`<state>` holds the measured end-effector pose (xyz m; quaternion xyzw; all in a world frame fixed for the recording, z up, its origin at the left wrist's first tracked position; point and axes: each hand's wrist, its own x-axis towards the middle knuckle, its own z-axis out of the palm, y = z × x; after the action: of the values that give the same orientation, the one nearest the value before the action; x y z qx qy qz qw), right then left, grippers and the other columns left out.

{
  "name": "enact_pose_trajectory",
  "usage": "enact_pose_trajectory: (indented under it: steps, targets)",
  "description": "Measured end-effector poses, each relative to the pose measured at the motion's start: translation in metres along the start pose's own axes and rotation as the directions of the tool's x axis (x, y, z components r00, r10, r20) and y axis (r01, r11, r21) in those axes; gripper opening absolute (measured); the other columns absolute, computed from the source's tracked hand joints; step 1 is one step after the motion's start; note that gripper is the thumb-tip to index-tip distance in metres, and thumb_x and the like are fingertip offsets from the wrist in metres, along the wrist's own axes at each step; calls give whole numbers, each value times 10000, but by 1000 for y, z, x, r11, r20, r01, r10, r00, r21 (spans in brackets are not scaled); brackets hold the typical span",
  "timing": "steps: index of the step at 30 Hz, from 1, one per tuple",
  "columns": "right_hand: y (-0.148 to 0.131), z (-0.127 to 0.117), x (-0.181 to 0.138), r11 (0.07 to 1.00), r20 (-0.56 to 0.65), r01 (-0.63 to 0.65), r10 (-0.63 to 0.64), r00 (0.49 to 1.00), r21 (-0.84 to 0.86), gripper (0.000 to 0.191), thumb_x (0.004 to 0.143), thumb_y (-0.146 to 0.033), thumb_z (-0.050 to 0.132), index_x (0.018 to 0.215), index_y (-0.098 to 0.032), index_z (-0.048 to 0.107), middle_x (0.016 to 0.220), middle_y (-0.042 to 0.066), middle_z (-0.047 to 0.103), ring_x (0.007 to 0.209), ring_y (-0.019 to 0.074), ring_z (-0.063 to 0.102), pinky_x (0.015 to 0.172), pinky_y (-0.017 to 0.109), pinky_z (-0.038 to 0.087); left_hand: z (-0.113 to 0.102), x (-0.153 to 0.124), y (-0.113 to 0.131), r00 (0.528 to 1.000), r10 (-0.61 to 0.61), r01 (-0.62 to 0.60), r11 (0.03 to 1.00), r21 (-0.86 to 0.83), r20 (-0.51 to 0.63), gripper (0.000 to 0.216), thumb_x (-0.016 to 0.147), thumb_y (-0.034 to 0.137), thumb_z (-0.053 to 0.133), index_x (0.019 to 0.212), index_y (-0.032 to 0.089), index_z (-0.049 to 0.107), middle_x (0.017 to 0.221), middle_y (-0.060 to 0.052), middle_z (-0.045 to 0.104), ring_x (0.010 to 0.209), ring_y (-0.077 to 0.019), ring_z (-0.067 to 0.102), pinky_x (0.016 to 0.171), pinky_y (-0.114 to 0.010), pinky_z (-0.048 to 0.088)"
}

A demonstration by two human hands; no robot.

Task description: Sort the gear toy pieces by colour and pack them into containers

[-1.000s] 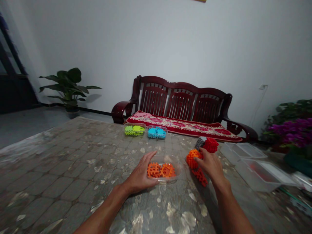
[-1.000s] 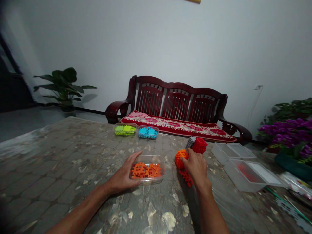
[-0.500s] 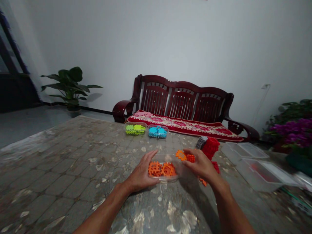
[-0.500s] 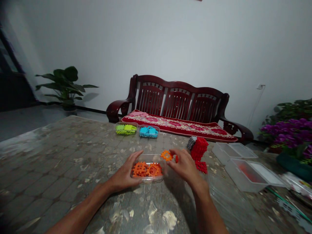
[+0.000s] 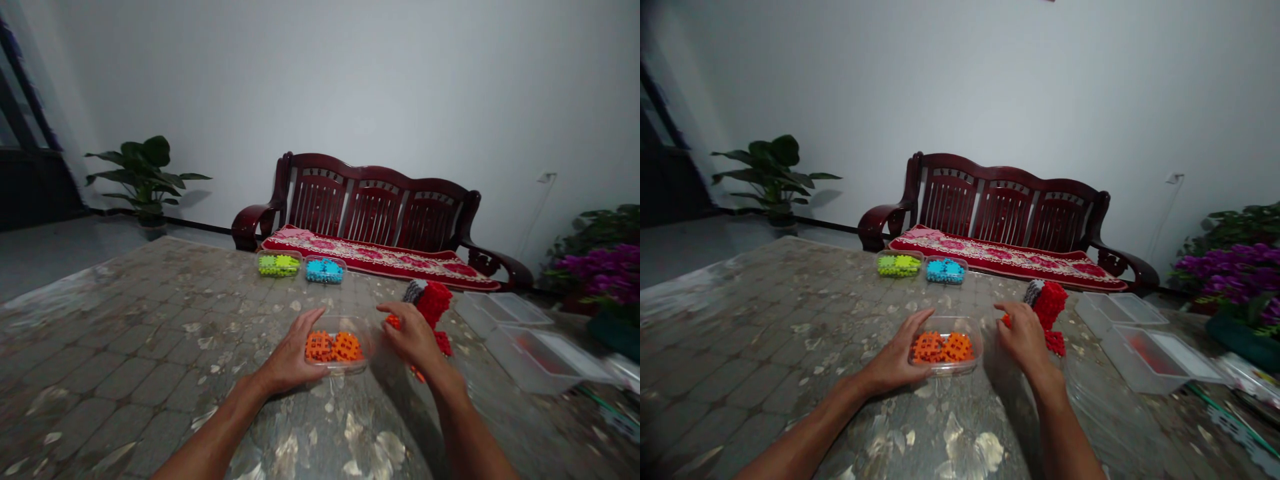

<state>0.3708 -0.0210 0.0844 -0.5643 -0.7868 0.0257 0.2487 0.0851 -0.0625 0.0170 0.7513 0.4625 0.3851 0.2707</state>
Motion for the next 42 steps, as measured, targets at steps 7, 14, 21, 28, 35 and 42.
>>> enact_pose_trajectory:
  steps: [7, 14, 21, 28, 35, 42]
  targets:
    - [39, -13, -1, 914, -46, -319, 318, 947, -251, 522, 897, -353, 613, 1384, -167, 650, 1322, 137, 716, 1203, 328, 650, 1012, 410, 487, 2, 0, -3, 1000, -2, 2, 1000, 10, -12, 970, 707, 271, 806, 1566, 215, 357, 1615, -163, 386, 1491, -342, 408, 1253, -527, 355]
    - [37, -7, -4, 864, -21, -365, 382, 924, -348, 528, 921, -399, 610, 1401, -182, 639, 1296, 142, 727, 1197, 326, 650, 972, 381, 470, 0, -1, -3, 1000, -3, 4, 1000, 15, -9, 966, 698, 271, 792, 1564, 207, 370, 1609, -159, 395, 1490, -346, 411, 1257, -533, 350]
    - [35, -13, -4, 876, -56, -335, 338, 940, -346, 496, 923, -359, 601, 1377, -168, 660, 1265, 158, 737, 1169, 332, 669, 969, 392, 482, 1, 0, -4, 1000, 3, -3, 1000, 3, -5, 971, 703, 270, 802, 1567, 207, 364, 1607, -163, 390, 1490, -336, 409, 1255, -520, 353]
    - [17, -6, 1, 958, 53, -238, 233, 971, 157, 531, 843, -340, 660, 1346, -170, 665, 1276, 125, 738, 1131, 279, 697, 998, 402, 529, 1, -1, -5, 1000, 22, -22, 1000, 4, -20, 991, 702, 275, 823, 1575, 218, 358, 1597, -160, 408, 1484, -337, 414, 1249, -527, 361]
    - [-46, 30, -10, 916, 213, -78, -9, 977, 395, 594, 749, -212, 674, 1342, -184, 678, 1242, 103, 747, 1052, 249, 702, 973, 405, 555, 4, -1, -7, 998, 40, -40, 999, -13, -39, 1018, 697, 332, 864, 1581, 236, 367, 1599, -153, 412, 1486, -342, 417, 1253, -533, 361]
    - [-54, 31, -6, 881, 204, -50, -53, 977, 470, 456, 822, -311, 645, 1253, -193, 734, 1216, 103, 766, 1029, 251, 722, 941, 390, 569, 4, 0, -8, 999, 28, -29, 1000, -11, -36, 1051, 687, 392, 883, 1586, 228, 364, 1602, -158, 410, 1484, -352, 420, 1252, -535, 362]
